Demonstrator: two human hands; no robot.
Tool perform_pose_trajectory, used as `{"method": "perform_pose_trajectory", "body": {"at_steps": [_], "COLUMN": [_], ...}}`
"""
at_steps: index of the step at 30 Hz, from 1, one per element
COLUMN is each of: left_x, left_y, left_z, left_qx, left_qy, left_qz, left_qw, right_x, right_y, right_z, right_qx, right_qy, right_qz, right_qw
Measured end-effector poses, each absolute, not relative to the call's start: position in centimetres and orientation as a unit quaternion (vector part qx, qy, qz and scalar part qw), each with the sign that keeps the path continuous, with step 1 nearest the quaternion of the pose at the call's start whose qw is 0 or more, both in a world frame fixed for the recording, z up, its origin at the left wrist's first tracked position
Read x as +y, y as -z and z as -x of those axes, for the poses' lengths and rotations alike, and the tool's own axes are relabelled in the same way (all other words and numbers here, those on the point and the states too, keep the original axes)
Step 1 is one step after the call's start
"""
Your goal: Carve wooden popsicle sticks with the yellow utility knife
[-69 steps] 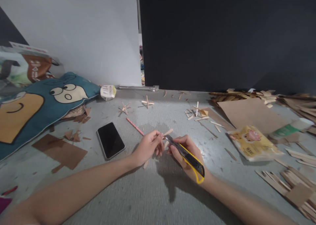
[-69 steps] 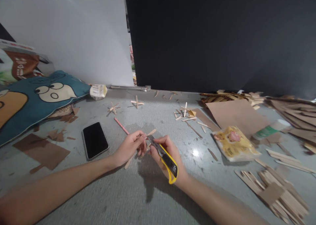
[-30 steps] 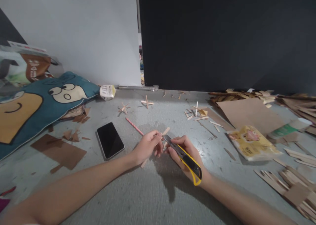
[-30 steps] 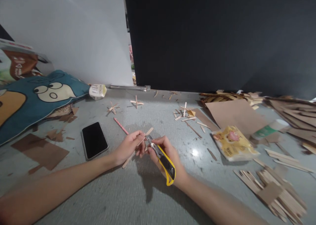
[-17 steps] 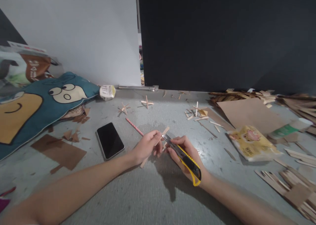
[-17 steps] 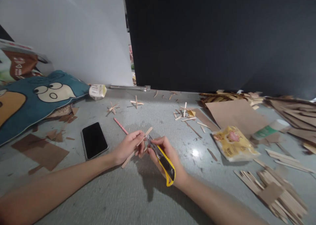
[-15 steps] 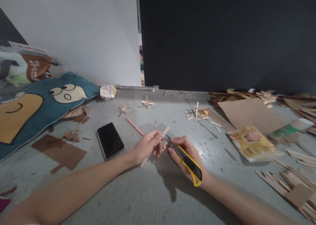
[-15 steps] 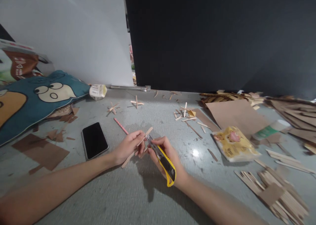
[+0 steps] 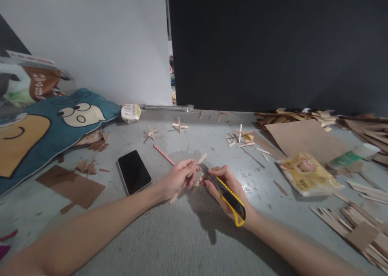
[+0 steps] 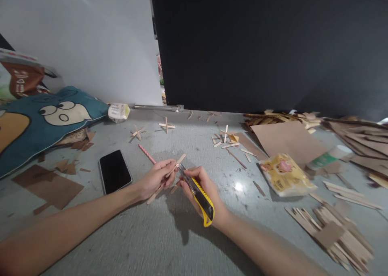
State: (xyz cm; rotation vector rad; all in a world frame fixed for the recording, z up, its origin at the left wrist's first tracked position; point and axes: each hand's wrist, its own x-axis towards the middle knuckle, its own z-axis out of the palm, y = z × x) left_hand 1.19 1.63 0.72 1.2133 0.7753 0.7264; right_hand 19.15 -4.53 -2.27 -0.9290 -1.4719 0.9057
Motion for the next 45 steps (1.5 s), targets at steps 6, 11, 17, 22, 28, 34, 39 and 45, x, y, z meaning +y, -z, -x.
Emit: {"method": "perform_pose_trajectory", "body": {"at_steps": [6, 11, 17, 22, 28, 34, 39, 45], "left_x": [1.67, 1.81, 1.95, 1.96, 2.04, 2.06, 2.03, 2.08], "left_y": [-0.79, -0.68, -0.5, -0.49, -0.46, -0.28, -0.42, -0.5], "left_z": [-1.15, -1.04, -0.99, -1.0, -1.04, -0.87, -0.68, -0.74], "left_qx": [0.339, 0.332, 0.329, 0.331, 0.348, 0.344, 0.343, 0.346], "left_qy": [-0.323, -0.324, -0.325, -0.329, -0.327, -0.328, -0.324, -0.318], "left_qz": [-0.529, -0.52, -0.517, -0.516, -0.523, -0.522, -0.521, -0.511], "left_qw": [0.707, 0.717, 0.72, 0.718, 0.706, 0.709, 0.711, 0.72], "right_x": [-4.52, -4.48, -4.44, -4.35, -4.33, -4.3, -4.3, -4.28], "right_y": [2.37, 2.45, 2.67, 2.72, 2.68, 2.8, 2.59, 2.56], "right_z": [-19.11, -19.09, -19.14, -19.02, -18.95, -18.89, -18.94, -18.91], "right_qx": [-0.614, -0.609, -0.616, -0.621, -0.62, -0.617, -0.623, -0.622], "right_qy": [-0.39, -0.402, -0.39, -0.38, -0.378, -0.379, -0.371, -0.373], "right_qz": [0.4, 0.395, 0.394, 0.394, 0.399, 0.406, 0.401, 0.399], "right_qw": [0.557, 0.558, 0.56, 0.561, 0.559, 0.557, 0.56, 0.561]}}
